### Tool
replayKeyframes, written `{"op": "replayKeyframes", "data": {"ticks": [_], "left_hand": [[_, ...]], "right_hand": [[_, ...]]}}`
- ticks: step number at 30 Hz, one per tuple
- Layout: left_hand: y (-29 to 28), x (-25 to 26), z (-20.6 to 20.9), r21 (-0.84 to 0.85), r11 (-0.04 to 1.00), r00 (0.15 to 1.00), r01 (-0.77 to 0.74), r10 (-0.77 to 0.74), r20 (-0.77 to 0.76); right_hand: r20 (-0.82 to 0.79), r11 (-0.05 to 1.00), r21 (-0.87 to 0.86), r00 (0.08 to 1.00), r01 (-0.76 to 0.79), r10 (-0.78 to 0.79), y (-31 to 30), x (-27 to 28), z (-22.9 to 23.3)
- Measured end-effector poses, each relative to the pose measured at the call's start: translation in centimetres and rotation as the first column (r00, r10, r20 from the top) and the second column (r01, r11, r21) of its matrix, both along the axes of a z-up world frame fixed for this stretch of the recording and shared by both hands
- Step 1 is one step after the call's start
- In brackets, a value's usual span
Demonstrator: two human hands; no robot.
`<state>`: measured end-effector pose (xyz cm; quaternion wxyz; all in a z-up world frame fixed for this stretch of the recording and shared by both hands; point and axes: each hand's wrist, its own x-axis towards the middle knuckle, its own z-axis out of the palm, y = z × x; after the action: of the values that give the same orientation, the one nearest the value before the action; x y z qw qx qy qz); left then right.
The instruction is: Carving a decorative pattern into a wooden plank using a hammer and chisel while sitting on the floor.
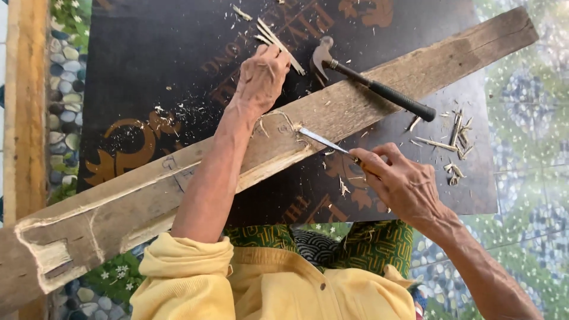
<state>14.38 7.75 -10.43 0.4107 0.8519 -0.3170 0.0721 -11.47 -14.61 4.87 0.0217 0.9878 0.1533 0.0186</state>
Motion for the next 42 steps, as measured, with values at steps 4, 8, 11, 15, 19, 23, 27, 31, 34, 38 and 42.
{"op": "replayKeyframes", "data": {"ticks": [4, 8, 11, 15, 19, 23, 27, 31, 34, 38, 42], "left_hand": [[-0.8, 0.9, -0.9, -0.028, 0.998, 0.992, -0.062, 0.064, 0.105], [-1.6, 2.3, -3.0, 0.033, 0.987, 0.933, -0.157, 0.137, 0.333], [-1.9, 2.6, -4.0, 0.037, 0.985, 0.924, -0.171, 0.147, 0.352], [-1.7, 1.9, -2.7, 0.075, 0.982, 0.919, -0.172, 0.132, 0.372], [-1.5, 1.5, -1.9, 0.039, 0.995, 0.952, -0.093, 0.077, 0.295], [-1.9, 0.8, -0.9, 0.213, 0.976, 0.947, -0.04, -0.031, 0.319], [-1.4, 0.2, 0.1, 0.256, 0.966, 0.961, 0.037, -0.104, 0.255], [-2.3, 0.6, -1.8, 0.105, 0.994, 0.961, 0.042, -0.068, 0.268], [-2.2, 0.7, -1.6, 0.137, 0.99, 0.948, 0.025, -0.067, 0.311], [-2.2, 1.0, -1.9, 0.174, 0.985, 0.943, 0.013, -0.07, 0.326], [-1.3, 0.4, 0.0, 0.208, 0.978, 0.95, 0.031, -0.094, 0.298]], "right_hand": [[-0.078, 0.999, 0.002, 0.996, 0.043, -0.042, 0.5, 0.5, 0.4], [-0.21, 0.99, -0.143, 0.977, -0.008, -0.023, -1.0, 1.5, 0.3], [-0.297, 0.977, -0.19, 0.954, -0.094, 0.034, 0.4, 3.9, 3.5], [-0.373, 0.983, -0.134, 0.925, -0.128, 0.07, 2.7, 6.3, 6.6], [-0.416, 0.931, -0.313, 0.908, -0.185, 0.04, 4.6, 7.1, 7.4], [-0.365, 0.955, -0.279, 0.931, -0.105, -0.004, 6.0, 5.0, 6.4], [-0.295, 0.964, -0.267, 0.953, -0.009, -0.073, 5.0, 1.3, 1.6], [-0.133, 0.993, -0.098, 0.988, 0.072, -0.085, 3.8, -1.8, -3.6], [-0.029, 0.978, 0.194, 0.997, 0.074, -0.07, 2.9, -1.8, -5.3], [-0.139, 0.918, 0.383, 0.989, 0.105, -0.055, 0.5, -0.3, -3.1], [-0.143, 0.972, 0.228, 0.99, 0.052, -0.019, -0.2, 1.0, 0.3]]}}
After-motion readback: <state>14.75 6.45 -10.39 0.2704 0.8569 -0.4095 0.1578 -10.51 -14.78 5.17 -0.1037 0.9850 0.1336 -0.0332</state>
